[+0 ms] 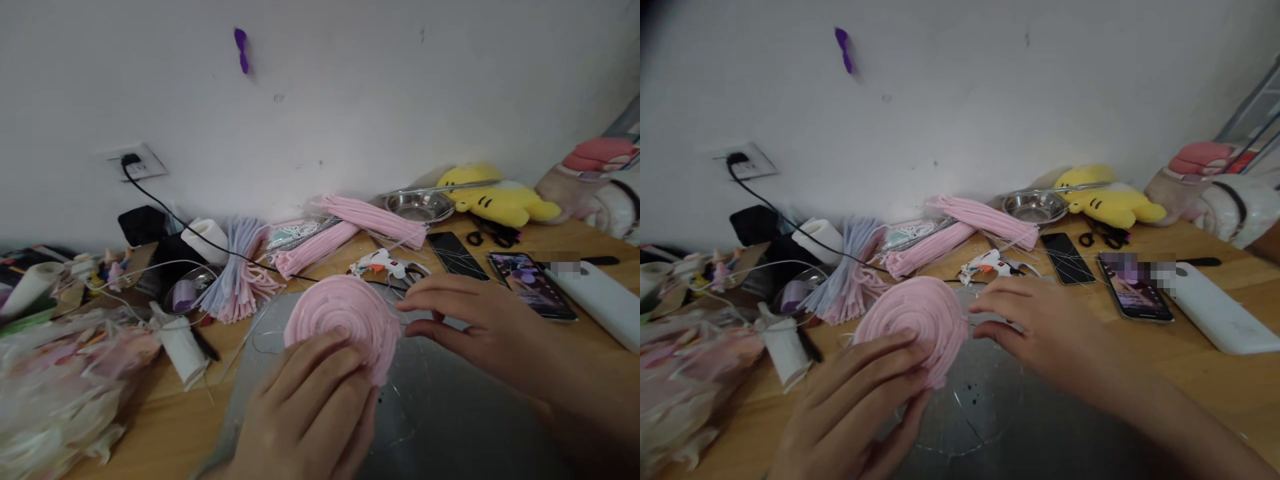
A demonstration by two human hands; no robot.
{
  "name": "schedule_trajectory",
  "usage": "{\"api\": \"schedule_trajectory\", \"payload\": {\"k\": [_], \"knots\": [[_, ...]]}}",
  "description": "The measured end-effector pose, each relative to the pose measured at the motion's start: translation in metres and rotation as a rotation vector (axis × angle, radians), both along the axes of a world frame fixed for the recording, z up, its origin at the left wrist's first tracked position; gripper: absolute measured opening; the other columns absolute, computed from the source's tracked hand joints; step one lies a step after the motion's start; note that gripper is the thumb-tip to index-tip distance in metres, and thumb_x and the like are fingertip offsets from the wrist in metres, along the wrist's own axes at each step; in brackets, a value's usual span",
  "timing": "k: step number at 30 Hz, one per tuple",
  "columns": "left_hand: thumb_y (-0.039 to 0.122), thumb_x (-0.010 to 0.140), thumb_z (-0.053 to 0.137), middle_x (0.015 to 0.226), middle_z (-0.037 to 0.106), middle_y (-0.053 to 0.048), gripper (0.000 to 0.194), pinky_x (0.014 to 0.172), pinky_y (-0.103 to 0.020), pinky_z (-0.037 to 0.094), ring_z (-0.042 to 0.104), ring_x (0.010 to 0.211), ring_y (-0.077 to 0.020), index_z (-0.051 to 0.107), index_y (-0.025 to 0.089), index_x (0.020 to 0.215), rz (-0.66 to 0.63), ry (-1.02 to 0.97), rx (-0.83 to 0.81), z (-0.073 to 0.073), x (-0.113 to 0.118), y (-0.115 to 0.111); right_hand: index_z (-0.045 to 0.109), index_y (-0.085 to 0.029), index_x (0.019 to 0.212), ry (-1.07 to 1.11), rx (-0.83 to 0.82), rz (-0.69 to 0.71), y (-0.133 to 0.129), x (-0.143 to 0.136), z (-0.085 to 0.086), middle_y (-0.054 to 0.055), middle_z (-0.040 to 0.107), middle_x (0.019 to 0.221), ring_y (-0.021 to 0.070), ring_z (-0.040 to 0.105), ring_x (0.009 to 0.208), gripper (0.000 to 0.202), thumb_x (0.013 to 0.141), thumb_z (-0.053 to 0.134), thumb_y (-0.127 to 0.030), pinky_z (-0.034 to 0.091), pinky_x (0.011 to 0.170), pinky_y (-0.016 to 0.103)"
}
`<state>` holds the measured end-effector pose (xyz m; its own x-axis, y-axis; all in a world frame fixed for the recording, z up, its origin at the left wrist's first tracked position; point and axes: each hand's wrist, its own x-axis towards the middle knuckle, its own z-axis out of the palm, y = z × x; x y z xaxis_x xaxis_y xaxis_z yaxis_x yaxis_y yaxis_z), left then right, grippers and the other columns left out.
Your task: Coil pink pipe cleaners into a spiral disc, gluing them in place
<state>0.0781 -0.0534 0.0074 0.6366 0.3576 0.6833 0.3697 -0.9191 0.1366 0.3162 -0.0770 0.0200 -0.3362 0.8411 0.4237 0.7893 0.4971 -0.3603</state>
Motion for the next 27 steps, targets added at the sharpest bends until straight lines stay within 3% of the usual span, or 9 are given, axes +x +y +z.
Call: {"api": "schedule_trajectory", "payload": {"k": [4, 10, 18, 27], "knots": [[0.012, 0.084, 0.062, 0.092, 0.074, 0.000, 0.007, 0.088, -0.026, 0.054, 0.067, 0.097, -0.0155, 0.067, 0.017, 0.084, -0.020, -0.001, -0.004, -0.0029, -0.0025, -0.0011, 0.072, -0.019, 0.089, -0.012, 0.043, 0.071, 0.0072, -0.0007, -0.0061, 0.002, 0.073, 0.084, 0.0146, 0.066, 0.081, 0.032, 0.095, 0.047, -0.039, 0.048, 0.073, 0.027], [0.010, 0.085, 0.062, 0.093, 0.074, 0.000, 0.009, 0.089, -0.026, 0.054, 0.067, 0.097, -0.0157, 0.068, 0.016, 0.084, -0.031, 0.016, -0.016, 0.0011, -0.0007, 0.0003, 0.069, -0.018, 0.080, -0.008, 0.060, 0.039, 0.0062, -0.0057, -0.0070, 0.001, 0.071, 0.075, 0.0139, 0.064, 0.070, 0.034, 0.094, 0.049, -0.040, 0.045, 0.065, 0.026], [0.010, 0.084, 0.061, 0.093, 0.074, 0.000, 0.009, 0.090, -0.025, 0.054, 0.066, 0.099, -0.0155, 0.068, 0.016, 0.087, -0.019, 0.023, -0.010, -0.0014, -0.0002, 0.0016, 0.070, -0.018, 0.087, 0.024, -0.056, 0.048, 0.0070, -0.0026, -0.0049, 0.002, 0.073, 0.083, 0.0143, 0.066, 0.079, 0.026, 0.094, 0.051, -0.033, 0.048, 0.070, 0.026], [0.010, 0.083, 0.062, 0.092, 0.074, 0.000, 0.010, 0.089, -0.026, 0.055, 0.067, 0.096, -0.0152, 0.068, 0.017, 0.088, -0.018, 0.012, -0.012, 0.0021, 0.0005, 0.0005, 0.069, -0.018, 0.091, 0.077, -0.125, 0.015, 0.0060, -0.0004, -0.0056, 0.002, 0.072, 0.086, 0.0136, 0.062, 0.074, 0.023, 0.094, 0.050, -0.031, 0.046, 0.067, 0.026]]}}
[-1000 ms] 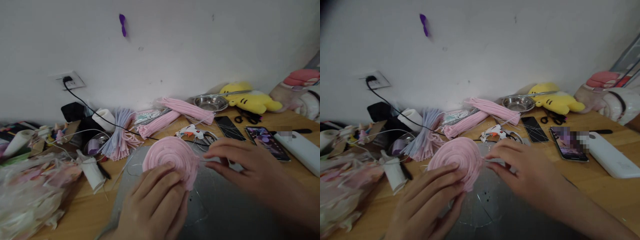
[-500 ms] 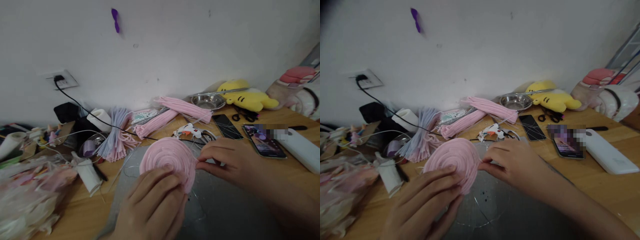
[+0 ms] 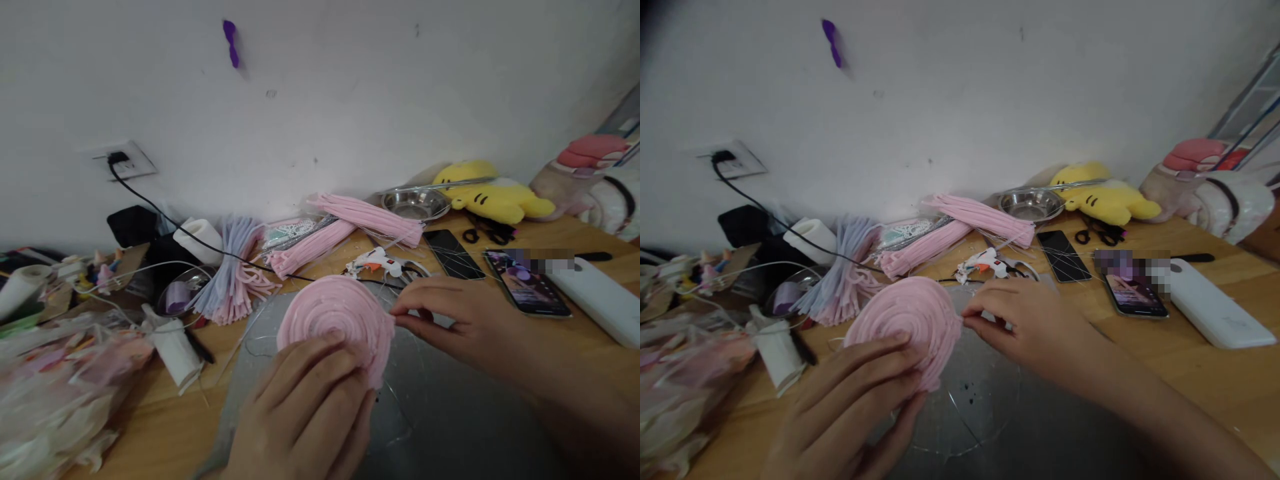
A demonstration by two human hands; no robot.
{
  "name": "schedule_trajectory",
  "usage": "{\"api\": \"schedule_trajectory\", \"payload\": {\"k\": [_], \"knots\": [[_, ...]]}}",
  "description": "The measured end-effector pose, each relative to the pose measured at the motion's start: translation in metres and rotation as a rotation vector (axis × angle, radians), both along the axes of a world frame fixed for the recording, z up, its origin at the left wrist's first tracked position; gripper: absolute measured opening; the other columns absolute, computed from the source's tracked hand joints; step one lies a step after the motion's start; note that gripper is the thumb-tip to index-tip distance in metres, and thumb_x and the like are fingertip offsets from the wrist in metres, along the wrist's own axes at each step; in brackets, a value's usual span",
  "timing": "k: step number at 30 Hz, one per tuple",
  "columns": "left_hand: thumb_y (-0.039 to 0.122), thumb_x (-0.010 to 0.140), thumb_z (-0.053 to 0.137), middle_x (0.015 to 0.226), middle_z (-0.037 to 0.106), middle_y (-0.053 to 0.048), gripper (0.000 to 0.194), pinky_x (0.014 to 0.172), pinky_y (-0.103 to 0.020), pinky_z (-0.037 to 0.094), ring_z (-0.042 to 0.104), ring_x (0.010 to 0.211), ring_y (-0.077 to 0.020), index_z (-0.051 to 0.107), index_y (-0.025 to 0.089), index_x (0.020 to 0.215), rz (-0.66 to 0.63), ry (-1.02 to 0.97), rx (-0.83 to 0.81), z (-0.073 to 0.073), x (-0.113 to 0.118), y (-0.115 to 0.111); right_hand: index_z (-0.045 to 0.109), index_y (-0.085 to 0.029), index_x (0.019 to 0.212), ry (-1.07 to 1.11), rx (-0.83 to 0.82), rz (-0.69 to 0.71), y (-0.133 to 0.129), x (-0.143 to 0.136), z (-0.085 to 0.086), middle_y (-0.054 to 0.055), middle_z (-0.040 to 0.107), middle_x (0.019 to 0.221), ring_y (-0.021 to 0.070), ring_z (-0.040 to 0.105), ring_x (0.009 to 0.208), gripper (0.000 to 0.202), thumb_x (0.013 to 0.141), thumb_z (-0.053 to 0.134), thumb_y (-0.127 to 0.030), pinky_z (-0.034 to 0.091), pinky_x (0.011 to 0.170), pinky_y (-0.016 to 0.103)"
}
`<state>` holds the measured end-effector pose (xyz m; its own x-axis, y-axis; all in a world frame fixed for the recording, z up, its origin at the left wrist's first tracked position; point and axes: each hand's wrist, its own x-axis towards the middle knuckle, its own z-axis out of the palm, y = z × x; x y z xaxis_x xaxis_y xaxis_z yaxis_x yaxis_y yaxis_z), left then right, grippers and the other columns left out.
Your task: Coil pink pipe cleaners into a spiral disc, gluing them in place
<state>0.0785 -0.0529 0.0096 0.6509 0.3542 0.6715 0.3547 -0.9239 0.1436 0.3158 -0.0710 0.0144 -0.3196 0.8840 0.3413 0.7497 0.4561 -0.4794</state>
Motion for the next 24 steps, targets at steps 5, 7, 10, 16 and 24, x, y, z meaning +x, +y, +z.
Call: {"api": "schedule_trajectory", "payload": {"k": [5, 7, 10, 16, 24], "knots": [[0.012, 0.084, 0.063, 0.091, 0.074, 0.000, 0.008, 0.092, -0.024, 0.052, 0.066, 0.098, -0.0142, 0.068, 0.016, 0.088, 0.033, -0.026, 0.008, -0.001, -0.003, 0.001, 0.066, -0.020, 0.083, 0.000, -0.118, -0.075, -0.003, -0.001, 0.006, 0.001, 0.068, 0.078, 0.0138, 0.059, 0.070, 0.029, 0.093, 0.050, -0.042, 0.043, 0.064, 0.027], [0.011, 0.084, 0.063, 0.091, 0.074, 0.000, 0.007, 0.093, -0.024, 0.051, 0.066, 0.098, -0.0141, 0.068, 0.016, 0.087, 0.048, -0.024, 0.012, 0.001, -0.005, 0.002, 0.064, -0.021, 0.075, -0.025, -0.168, -0.090, -0.011, -0.006, 0.008, 0.000, 0.065, 0.071, 0.0139, 0.058, 0.065, 0.032, 0.092, 0.051, -0.045, 0.041, 0.060, 0.026], [0.013, 0.086, 0.063, 0.096, 0.074, -0.001, 0.006, 0.094, -0.025, 0.051, 0.066, 0.099, -0.0139, 0.068, 0.016, 0.089, 0.056, 0.017, 0.001, 0.007, -0.007, 0.005, 0.066, -0.022, 0.079, -0.079, -0.279, -0.036, -0.024, -0.023, 0.005, -0.002, 0.067, 0.069, 0.0148, 0.057, 0.059, 0.025, 0.083, 0.062, -0.047, 0.037, 0.053, 0.026], [0.025, 0.090, 0.062, 0.096, 0.074, -0.001, 0.011, 0.089, -0.028, 0.054, 0.068, 0.096, -0.0161, 0.067, 0.016, 0.093, 0.154, 0.069, 0.177, 0.017, -0.022, 0.006, 0.063, -0.019, 0.074, 0.065, -0.272, 0.114, -0.029, -0.050, -0.003, -0.002, 0.067, 0.067, 0.0102, 0.056, 0.057, 0.020, 0.089, 0.050, -0.017, 0.035, 0.051, 0.022], [0.024, 0.093, 0.057, 0.099, 0.074, -0.002, 0.012, 0.088, -0.036, 0.052, 0.063, 0.108, -0.0218, 0.067, 0.018, 0.096, 0.221, 0.204, 0.344, 0.036, -0.054, -0.005, 0.065, -0.017, 0.082, 0.374, -0.277, 0.396, 0.010, -0.061, 0.006, -0.003, 0.066, 0.072, 0.0082, 0.059, 0.068, 0.019, 0.092, 0.049, -0.017, 0.041, 0.062, 0.018]]}}
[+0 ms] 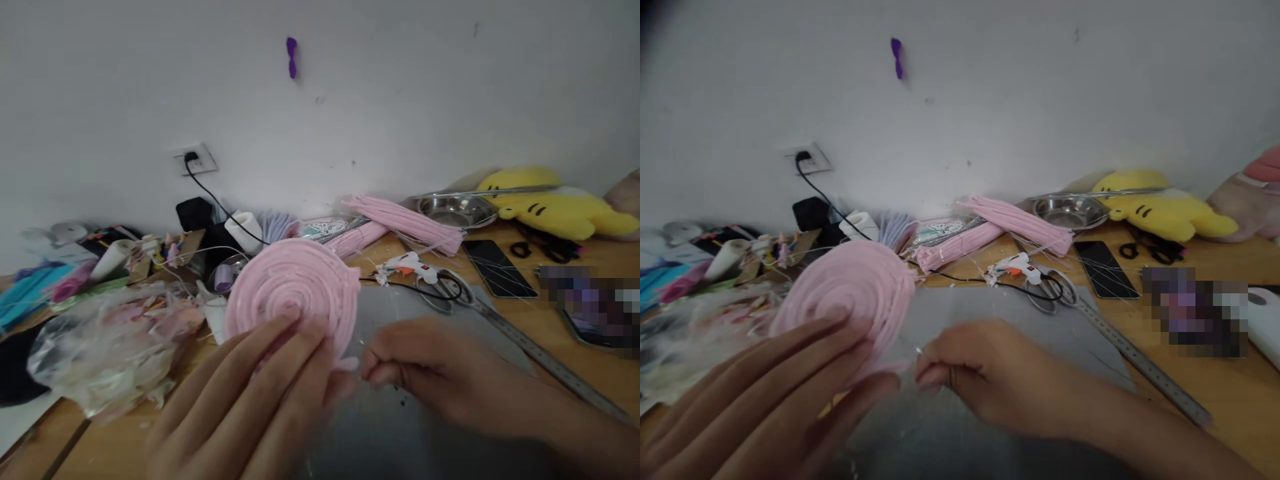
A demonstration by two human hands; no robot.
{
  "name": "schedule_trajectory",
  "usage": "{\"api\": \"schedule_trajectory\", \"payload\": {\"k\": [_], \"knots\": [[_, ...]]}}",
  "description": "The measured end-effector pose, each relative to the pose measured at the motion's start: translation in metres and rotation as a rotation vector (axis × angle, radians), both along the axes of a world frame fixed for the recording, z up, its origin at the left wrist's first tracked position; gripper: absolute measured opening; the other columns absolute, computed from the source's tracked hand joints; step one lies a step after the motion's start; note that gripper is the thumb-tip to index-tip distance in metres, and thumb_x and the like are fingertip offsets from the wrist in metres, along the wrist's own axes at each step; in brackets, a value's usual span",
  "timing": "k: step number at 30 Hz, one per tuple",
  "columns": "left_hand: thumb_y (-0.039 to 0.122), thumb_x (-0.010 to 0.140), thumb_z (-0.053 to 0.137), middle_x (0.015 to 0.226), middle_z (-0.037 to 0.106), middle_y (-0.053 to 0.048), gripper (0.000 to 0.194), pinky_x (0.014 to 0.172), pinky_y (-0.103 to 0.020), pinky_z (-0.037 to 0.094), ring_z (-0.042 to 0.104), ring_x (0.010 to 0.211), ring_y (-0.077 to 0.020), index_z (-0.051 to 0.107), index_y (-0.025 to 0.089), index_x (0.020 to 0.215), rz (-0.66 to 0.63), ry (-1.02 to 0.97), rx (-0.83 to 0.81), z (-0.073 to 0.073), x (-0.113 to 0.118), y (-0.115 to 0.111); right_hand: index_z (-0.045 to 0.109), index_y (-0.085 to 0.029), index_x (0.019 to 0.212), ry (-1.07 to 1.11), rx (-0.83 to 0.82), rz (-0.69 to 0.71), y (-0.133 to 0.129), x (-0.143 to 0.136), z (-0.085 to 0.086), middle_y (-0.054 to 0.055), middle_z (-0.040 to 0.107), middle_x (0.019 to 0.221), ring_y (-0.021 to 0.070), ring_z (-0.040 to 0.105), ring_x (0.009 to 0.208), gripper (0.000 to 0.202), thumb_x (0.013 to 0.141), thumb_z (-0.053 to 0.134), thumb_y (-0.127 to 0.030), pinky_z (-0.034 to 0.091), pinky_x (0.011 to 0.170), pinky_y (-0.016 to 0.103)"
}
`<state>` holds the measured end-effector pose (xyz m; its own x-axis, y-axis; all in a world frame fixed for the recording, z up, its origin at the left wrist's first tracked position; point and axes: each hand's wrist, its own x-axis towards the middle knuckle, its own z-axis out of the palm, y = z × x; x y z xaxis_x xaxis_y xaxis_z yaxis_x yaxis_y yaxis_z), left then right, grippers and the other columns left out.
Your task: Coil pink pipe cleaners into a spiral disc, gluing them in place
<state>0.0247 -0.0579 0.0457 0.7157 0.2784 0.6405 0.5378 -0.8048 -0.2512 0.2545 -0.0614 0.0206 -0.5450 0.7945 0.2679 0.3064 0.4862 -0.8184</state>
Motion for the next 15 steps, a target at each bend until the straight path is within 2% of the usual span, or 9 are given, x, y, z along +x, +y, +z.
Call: {"api": "schedule_trajectory", "payload": {"k": [2, 4, 6, 8, 11, 15], "knots": [[0.020, 0.094, 0.053, 0.108, 0.071, -0.006, 0.016, 0.087, -0.039, 0.051, 0.063, 0.107, -0.0246, 0.066, 0.015, 0.103, 0.063, -0.002, 0.063, -0.004, 0.000, 0.007, 0.063, -0.017, 0.077, -0.007, -0.053, 0.027, 0.018, -0.004, -0.009, -0.004, 0.060, 0.066, 0.0083, 0.054, 0.064, 0.022, 0.093, 0.049, -0.021, 0.039, 0.061, 0.019], [0.017, 0.097, 0.044, 0.108, 0.071, -0.007, 0.023, 0.078, -0.038, 0.053, 0.065, 0.100, -0.0244, 0.065, 0.013, 0.107, 0.120, 0.146, 0.053, -0.010, 0.001, 0.019, 0.062, -0.017, 0.073, -0.041, -0.133, 0.023, 0.034, -0.006, -0.022, -0.005, 0.054, 0.062, 0.0079, 0.049, 0.059, 0.024, 0.093, 0.049, -0.023, 0.036, 0.058, 0.020], [0.018, 0.099, 0.041, 0.105, 0.072, -0.006, 0.025, 0.072, -0.034, 0.053, 0.067, 0.096, -0.0228, 0.065, 0.012, 0.106, 0.090, 0.222, 0.043, -0.015, 0.001, 0.029, 0.062, -0.017, 0.073, -0.068, -0.210, 0.012, 0.045, -0.005, -0.032, -0.006, 0.052, 0.062, 0.0078, 0.046, 0.057, 0.024, 0.092, 0.048, -0.024, 0.035, 0.056, 0.020], [0.020, 0.098, 0.046, 0.104, 0.072, -0.004, 0.021, 0.073, -0.032, 0.053, 0.066, 0.097, -0.0218, 0.064, 0.013, 0.106, 0.041, 0.181, 0.021, -0.019, 0.001, 0.036, 0.062, -0.016, 0.074, -0.070, -0.241, 0.016, 0.049, -0.003, -0.038, -0.005, 0.052, 0.062, 0.0082, 0.045, 0.057, 0.025, 0.092, 0.048, -0.025, 0.034, 0.055, 0.021], [0.023, 0.095, 0.054, 0.103, 0.071, -0.002, 0.016, 0.076, -0.033, 0.052, 0.065, 0.095, -0.0203, 0.064, 0.016, 0.106, 0.048, 0.077, -0.072, -0.022, 0.004, 0.037, 0.063, -0.017, 0.073, -0.113, -0.187, 0.008, 0.045, -0.001, -0.037, -0.006, 0.052, 0.060, 0.0090, 0.045, 0.059, 0.025, 0.092, 0.050, -0.027, 0.034, 0.056, 0.021], [0.025, 0.092, 0.059, 0.091, 0.070, 0.000, 0.010, 0.073, -0.033, 0.048, 0.063, 0.084, -0.0191, 0.065, 0.018, 0.091, 0.100, -0.051, -0.211, -0.024, 0.014, 0.034, 0.063, -0.018, 0.074, -0.203, -0.049, -0.076, 0.034, -0.003, -0.030, -0.004, 0.061, 0.066, 0.0098, 0.052, 0.063, 0.023, 0.092, 0.050, -0.021, 0.037, 0.059, 0.021]]}}
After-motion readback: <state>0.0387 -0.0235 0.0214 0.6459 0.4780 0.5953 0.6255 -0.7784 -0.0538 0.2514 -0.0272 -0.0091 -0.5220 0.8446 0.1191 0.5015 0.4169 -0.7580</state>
